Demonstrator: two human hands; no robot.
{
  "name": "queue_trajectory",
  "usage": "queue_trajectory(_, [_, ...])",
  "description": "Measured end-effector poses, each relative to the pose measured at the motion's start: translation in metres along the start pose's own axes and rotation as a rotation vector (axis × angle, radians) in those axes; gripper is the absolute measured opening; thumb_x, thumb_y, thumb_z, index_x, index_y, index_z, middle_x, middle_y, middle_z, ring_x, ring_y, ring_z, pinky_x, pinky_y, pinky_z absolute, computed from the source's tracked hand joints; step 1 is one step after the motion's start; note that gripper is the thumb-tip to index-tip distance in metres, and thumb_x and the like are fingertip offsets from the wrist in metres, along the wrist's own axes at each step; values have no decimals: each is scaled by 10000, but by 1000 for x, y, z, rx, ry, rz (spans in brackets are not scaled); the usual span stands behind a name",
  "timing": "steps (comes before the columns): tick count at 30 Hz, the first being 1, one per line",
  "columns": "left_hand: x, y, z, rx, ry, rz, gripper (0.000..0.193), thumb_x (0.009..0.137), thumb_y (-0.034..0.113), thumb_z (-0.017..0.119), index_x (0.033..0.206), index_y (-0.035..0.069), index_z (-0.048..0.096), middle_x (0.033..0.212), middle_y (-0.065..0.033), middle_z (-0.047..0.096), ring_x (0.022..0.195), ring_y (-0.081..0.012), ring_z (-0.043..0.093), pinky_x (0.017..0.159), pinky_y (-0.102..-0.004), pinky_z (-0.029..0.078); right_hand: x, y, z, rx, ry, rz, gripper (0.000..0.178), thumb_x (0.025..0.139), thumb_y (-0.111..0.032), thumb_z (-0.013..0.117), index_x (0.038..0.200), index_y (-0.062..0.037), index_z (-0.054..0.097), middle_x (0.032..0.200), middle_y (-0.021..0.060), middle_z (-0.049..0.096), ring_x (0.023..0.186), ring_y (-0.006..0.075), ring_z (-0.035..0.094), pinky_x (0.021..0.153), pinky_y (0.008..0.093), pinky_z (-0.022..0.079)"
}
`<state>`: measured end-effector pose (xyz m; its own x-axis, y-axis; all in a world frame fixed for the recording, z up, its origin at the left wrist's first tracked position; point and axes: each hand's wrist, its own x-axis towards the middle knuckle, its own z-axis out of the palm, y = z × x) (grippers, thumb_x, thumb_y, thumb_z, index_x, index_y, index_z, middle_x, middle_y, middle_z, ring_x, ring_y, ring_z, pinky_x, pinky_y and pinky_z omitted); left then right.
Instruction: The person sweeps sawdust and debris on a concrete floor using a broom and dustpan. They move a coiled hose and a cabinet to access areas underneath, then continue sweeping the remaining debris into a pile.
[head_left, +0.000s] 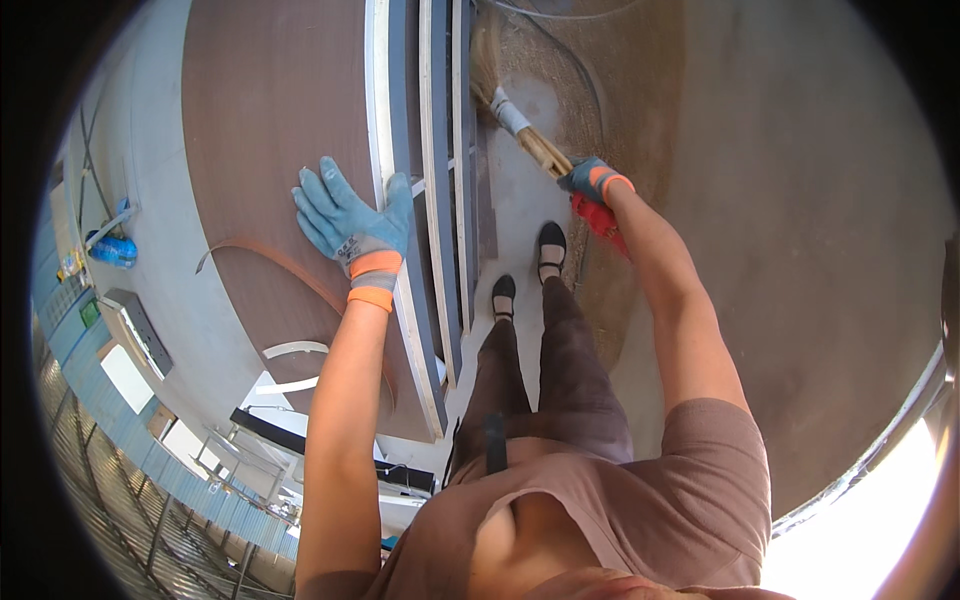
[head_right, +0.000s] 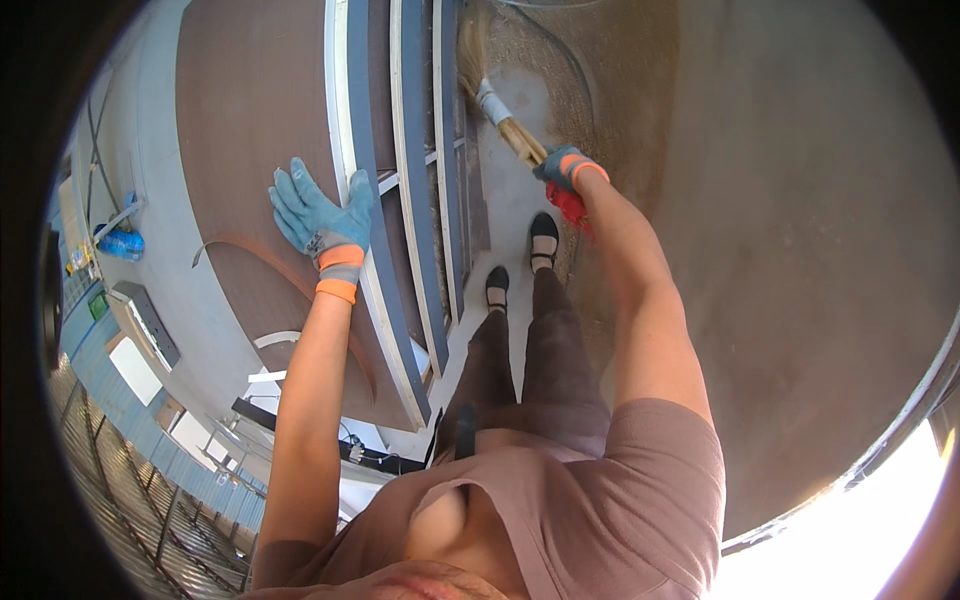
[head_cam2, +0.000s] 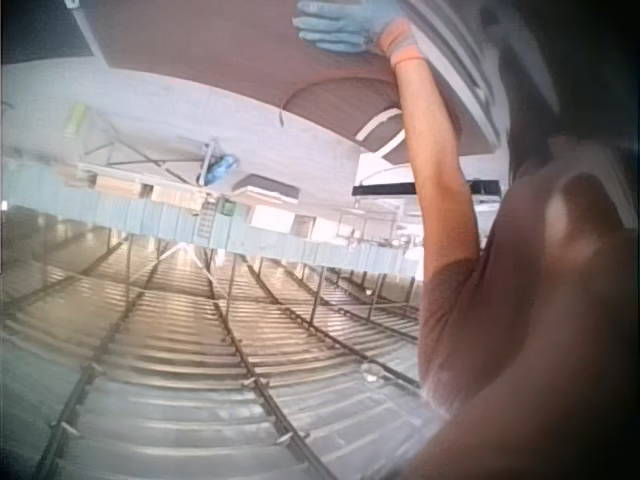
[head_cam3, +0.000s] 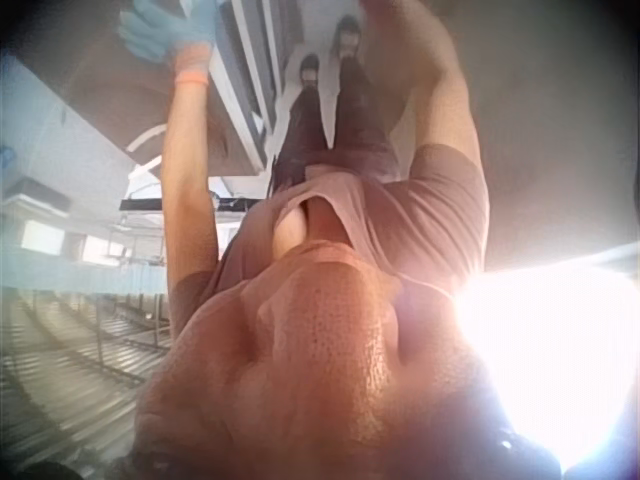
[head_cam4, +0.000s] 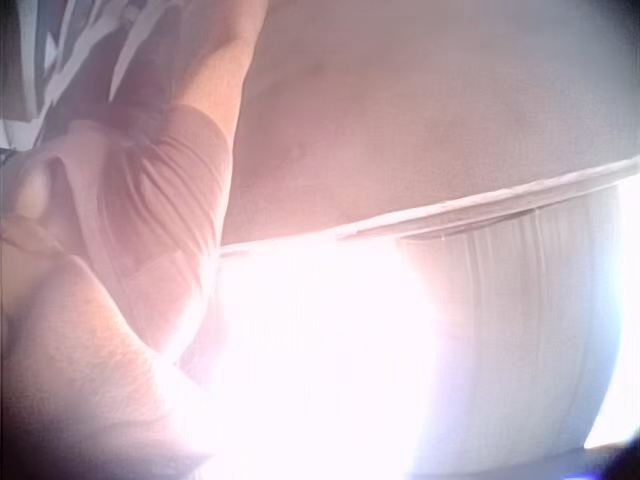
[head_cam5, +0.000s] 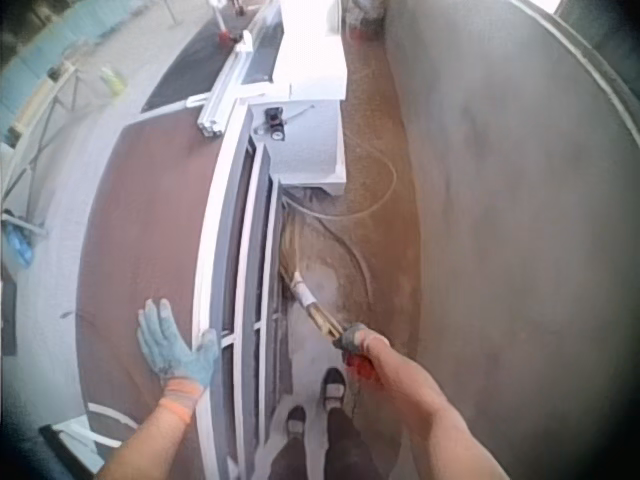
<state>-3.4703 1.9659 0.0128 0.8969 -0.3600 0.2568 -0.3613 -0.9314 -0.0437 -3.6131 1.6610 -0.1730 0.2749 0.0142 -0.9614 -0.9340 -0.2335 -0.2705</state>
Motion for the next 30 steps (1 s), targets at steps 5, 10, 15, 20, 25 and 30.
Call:
queue_trajectory(5, [3,0,-5,39,28,-7,908,864,617,674,1537,86,373,1561,-235,381,1429,-483,361,1150,-589,303,-8,75,-14,12,372,-153,462,897,-269,661,1340,-144,637,927,106,717,826,215,685,768,381,541])
queue_trajectory(10, [6,2,-10,41,31,-14,891,875,619,650,1529,78,381,1545,-246,398,1400,-495,395,1124,-609,328,-89,125,12,147,362,-151,586,902,-217,685,1464,-135,545,1077,128,710,947,179,656,856,339,520])
queue_trajectory(15, [5,-1,-14,46,3,-33,901,884,622,632,1543,70,362,1556,-247,381,1418,-487,373,1140,-602,310,-106,68,30,202,198,-265,647,901,-232,696,1509,-132,499,1120,151,721,1005,200,663,909,347,513])
queue_trajectory(20, [10,11,-5,13,18,5,909,884,626,628,1549,71,354,1562,-244,373,1425,-480,368,1150,-597,299,5,-4,-22,324,6,-136,433,920,-199,696,1341,-118,636,917,52,677,722,162,625,656,363,532])
queue_trajectory(25, [9,7,-8,16,5,-17,901,884,622,627,1545,72,359,1564,-243,370,1428,-479,365,1152,-600,295,22,47,-48,851,55,34,200,921,-244,711,1079,-124,688,741,65,654,537,199,590,504,375,488])
queue_trajectory(30, [10,2,-8,24,1,-16,905,870,653,607,1522,69,374,1532,-263,398,1405,-510,385,1124,-637,318,-6,104,-38,563,277,-95,376,914,-213,727,1276,-118,689,881,55,694,664,152,616,612,322,531])
